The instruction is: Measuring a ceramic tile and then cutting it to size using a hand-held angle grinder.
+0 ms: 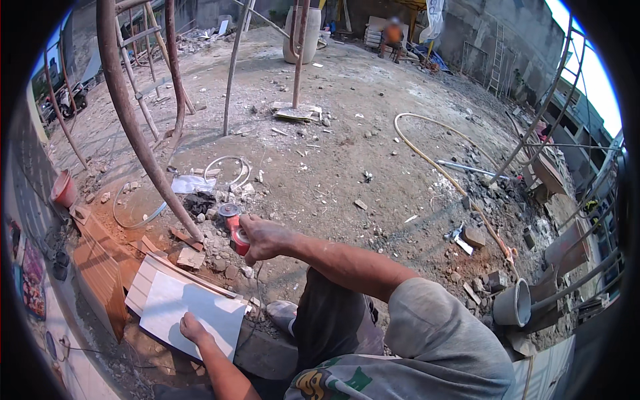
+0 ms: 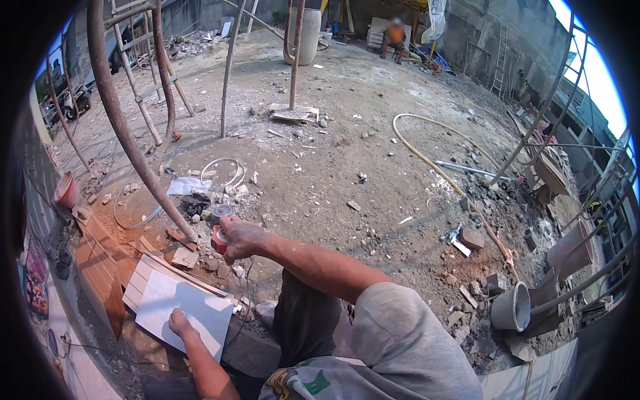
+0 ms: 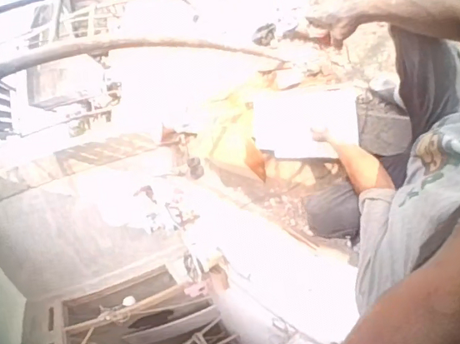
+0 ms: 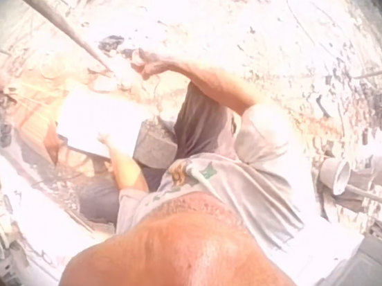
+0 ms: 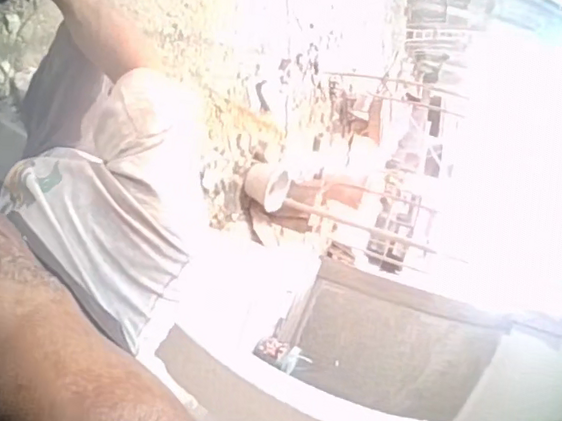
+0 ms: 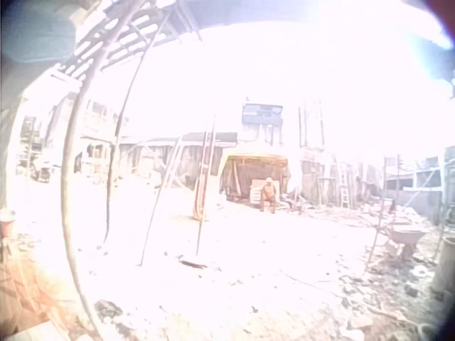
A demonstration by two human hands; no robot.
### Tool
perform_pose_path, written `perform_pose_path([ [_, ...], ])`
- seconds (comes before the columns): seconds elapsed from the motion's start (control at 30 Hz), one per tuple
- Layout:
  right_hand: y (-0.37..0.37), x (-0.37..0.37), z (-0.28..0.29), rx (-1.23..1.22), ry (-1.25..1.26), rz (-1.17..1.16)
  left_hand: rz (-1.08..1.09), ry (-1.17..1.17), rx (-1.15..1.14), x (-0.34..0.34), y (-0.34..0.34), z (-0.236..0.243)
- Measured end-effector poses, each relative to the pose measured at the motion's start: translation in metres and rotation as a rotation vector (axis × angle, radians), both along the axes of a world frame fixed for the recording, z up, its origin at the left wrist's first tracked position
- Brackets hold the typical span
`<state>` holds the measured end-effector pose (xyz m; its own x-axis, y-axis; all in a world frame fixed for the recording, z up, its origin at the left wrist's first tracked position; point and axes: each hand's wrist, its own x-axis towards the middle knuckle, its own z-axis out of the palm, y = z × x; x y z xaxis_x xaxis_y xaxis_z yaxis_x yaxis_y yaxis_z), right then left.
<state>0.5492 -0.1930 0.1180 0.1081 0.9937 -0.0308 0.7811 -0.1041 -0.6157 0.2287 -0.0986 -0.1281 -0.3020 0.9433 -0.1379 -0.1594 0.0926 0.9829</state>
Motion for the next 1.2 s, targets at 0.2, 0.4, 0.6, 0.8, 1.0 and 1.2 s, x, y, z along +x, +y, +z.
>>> perform_pose_path([
  [0.2,-0.006,0.008,0.007,-0.077,-0.113,0.042,-0.308,0.079,-0.115,0.058,-0.023,0.033],
  [0.4,-0.01,0.007,-0.01,-0.081,0.102,-0.102,-0.212,0.079,-0.271,0.041,-0.016,0.021],
  [0.6,-0.005,0.013,-0.026,-0.142,0.054,-0.057,-0.377,0.096,-0.271,0.056,-0.03,0.016],
  [0.8,0.012,0.012,-0.04,-0.232,0.087,-0.003,-0.502,0.126,-0.306,0.075,-0.043,0.022],
  [1.0,0.014,0.003,-0.023,-0.22,0.108,-0.01,-0.462,0.106,-0.292,0.062,-0.03,0.013],
  [1.2,0.019,0.01,-0.031,-0.219,0.232,-0.029,-0.492,0.092,-0.294,0.071,-0.034,0.018],
])
